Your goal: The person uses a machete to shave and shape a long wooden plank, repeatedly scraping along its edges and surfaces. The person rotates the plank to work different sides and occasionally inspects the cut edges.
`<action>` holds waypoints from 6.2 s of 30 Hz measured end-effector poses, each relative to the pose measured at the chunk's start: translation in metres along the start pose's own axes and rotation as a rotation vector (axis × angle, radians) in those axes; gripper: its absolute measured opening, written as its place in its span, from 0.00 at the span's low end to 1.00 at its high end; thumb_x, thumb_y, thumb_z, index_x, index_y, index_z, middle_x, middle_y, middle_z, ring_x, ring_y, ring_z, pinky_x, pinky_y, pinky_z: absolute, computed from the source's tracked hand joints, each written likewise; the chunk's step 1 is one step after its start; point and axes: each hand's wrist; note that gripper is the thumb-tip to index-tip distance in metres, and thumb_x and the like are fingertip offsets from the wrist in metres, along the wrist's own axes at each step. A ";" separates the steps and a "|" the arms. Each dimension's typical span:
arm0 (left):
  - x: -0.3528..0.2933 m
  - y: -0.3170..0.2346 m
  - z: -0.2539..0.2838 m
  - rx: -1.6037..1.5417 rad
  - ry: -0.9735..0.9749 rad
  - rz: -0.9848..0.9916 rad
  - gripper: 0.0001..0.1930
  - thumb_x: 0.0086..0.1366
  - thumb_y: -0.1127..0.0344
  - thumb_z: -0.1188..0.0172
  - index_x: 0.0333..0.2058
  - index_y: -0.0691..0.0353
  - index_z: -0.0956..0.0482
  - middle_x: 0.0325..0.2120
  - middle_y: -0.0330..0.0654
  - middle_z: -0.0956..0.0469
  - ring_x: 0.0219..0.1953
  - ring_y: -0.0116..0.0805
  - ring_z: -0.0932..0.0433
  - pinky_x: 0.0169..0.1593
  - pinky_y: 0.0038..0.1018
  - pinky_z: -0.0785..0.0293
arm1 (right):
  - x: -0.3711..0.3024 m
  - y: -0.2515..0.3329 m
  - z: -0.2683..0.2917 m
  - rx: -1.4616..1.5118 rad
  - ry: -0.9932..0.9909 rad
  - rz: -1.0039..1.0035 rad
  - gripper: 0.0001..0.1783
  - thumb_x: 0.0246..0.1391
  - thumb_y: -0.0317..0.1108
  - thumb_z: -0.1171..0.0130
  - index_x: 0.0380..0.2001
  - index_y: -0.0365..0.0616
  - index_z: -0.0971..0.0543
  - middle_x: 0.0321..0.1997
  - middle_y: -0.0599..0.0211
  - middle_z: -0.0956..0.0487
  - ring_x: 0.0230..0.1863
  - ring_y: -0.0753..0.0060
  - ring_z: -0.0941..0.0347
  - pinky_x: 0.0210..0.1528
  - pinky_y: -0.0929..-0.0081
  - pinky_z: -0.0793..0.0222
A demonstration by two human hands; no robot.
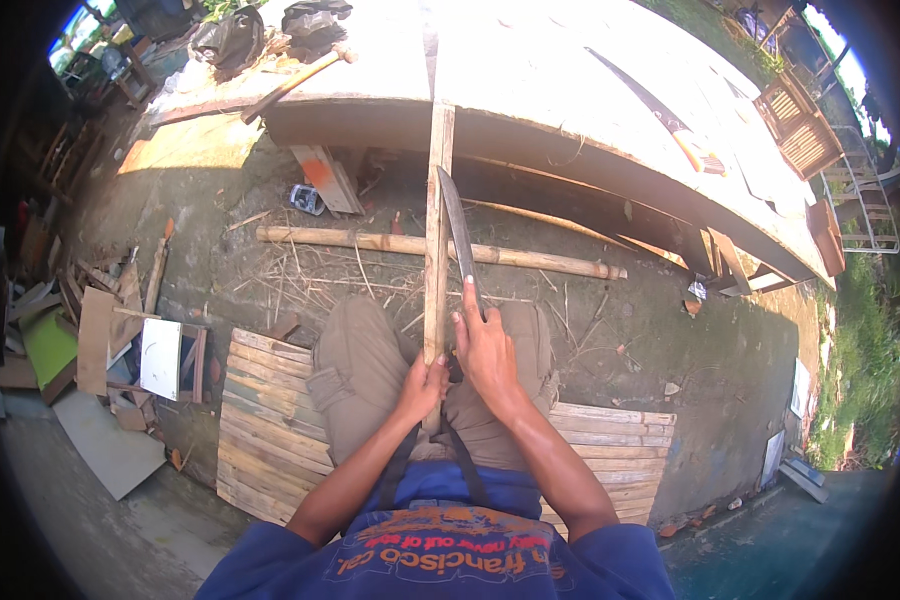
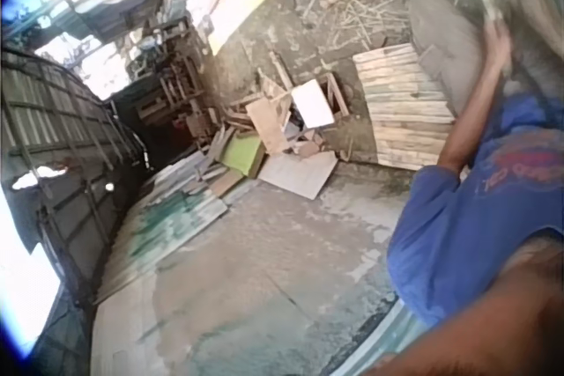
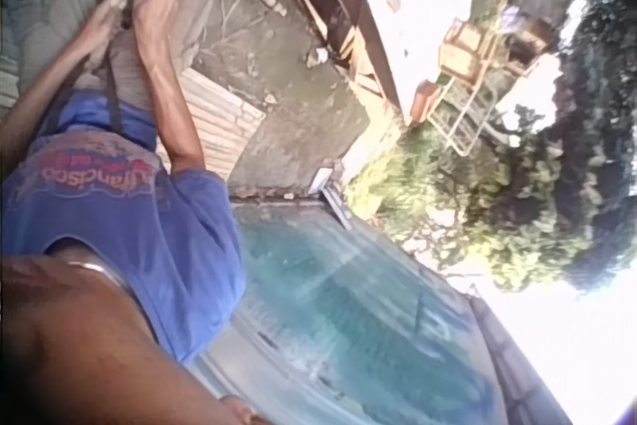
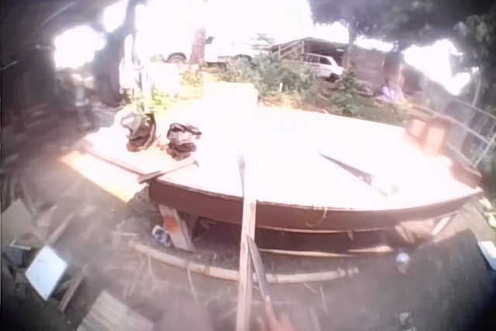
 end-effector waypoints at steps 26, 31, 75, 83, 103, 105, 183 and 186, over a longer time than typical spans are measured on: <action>-0.001 -0.007 -0.002 -0.135 0.028 0.050 0.10 0.77 0.59 0.52 0.43 0.60 0.33 0.19 0.33 0.34 0.19 0.20 0.34 0.22 0.22 0.33 | 0.046 -0.007 0.001 -0.075 -0.103 0.041 0.32 0.66 0.35 0.48 0.72 0.62 0.39 0.35 0.42 0.26 0.28 0.36 0.23 0.31 0.44 0.27; -0.008 -0.027 -0.007 -0.171 0.033 0.107 0.10 0.77 0.59 0.52 0.43 0.60 0.34 0.19 0.33 0.33 0.19 0.20 0.35 0.22 0.21 0.34 | 0.068 0.006 -0.005 -0.084 -0.169 0.071 0.32 0.66 0.37 0.48 0.72 0.63 0.39 0.32 0.43 0.26 0.28 0.36 0.23 0.30 0.43 0.27; -0.023 -0.015 0.021 -0.521 0.228 0.271 0.36 0.76 0.36 0.66 0.46 0.67 0.26 0.23 0.42 0.25 0.24 0.30 0.25 0.31 0.29 0.24 | 0.087 -0.036 0.068 0.342 -0.073 -0.107 0.31 0.62 0.44 0.38 0.63 0.38 0.28 0.24 0.59 0.21 0.25 0.76 0.27 0.32 0.70 0.31; -0.026 0.001 0.025 -0.507 0.258 0.297 0.36 0.76 0.35 0.68 0.46 0.66 0.26 0.30 0.47 0.20 0.30 0.35 0.20 0.37 0.32 0.21 | 0.030 -0.047 0.028 0.792 0.067 -0.103 0.20 0.70 0.37 0.48 0.59 0.37 0.26 0.32 0.66 0.20 0.19 0.84 0.29 0.21 0.82 0.32; -0.030 -0.005 0.022 -0.526 0.251 0.470 0.34 0.72 0.29 0.67 0.37 0.57 0.29 0.29 0.33 0.32 0.30 0.23 0.32 0.34 0.23 0.32 | 0.191 -0.020 0.038 0.129 0.223 0.257 0.23 0.67 0.51 0.45 0.33 0.39 0.21 0.17 0.55 0.27 0.19 0.59 0.33 0.27 0.60 0.34; -0.028 -0.008 0.023 -0.536 0.268 0.460 0.34 0.72 0.29 0.67 0.36 0.57 0.30 0.28 0.33 0.33 0.30 0.23 0.33 0.34 0.22 0.32 | 0.191 -0.023 0.032 0.174 0.222 0.237 0.25 0.66 0.54 0.44 0.33 0.38 0.20 0.17 0.49 0.28 0.19 0.54 0.37 0.27 0.57 0.35; -0.075 -0.159 -0.001 -0.315 0.142 0.162 0.22 0.71 0.73 0.48 0.62 0.62 0.38 0.31 0.31 0.33 0.24 0.16 0.37 0.22 0.18 0.41 | 0.005 0.014 0.099 -0.312 0.183 0.939 0.35 0.47 0.30 0.39 0.63 0.53 0.29 0.32 0.66 0.29 0.34 0.61 0.27 0.33 0.64 0.26; -0.089 -0.176 -0.001 -0.349 0.173 0.064 0.30 0.70 0.74 0.49 0.68 0.59 0.45 0.38 0.33 0.33 0.26 0.16 0.36 0.21 0.18 0.40 | 0.015 0.020 0.115 -0.379 0.115 0.908 0.34 0.48 0.30 0.39 0.62 0.53 0.29 0.31 0.67 0.30 0.33 0.62 0.27 0.31 0.64 0.26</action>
Point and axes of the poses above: each hand's wrist, its own x-axis towards the middle knuckle, its own z-axis out of the back of the hand, y = z × x
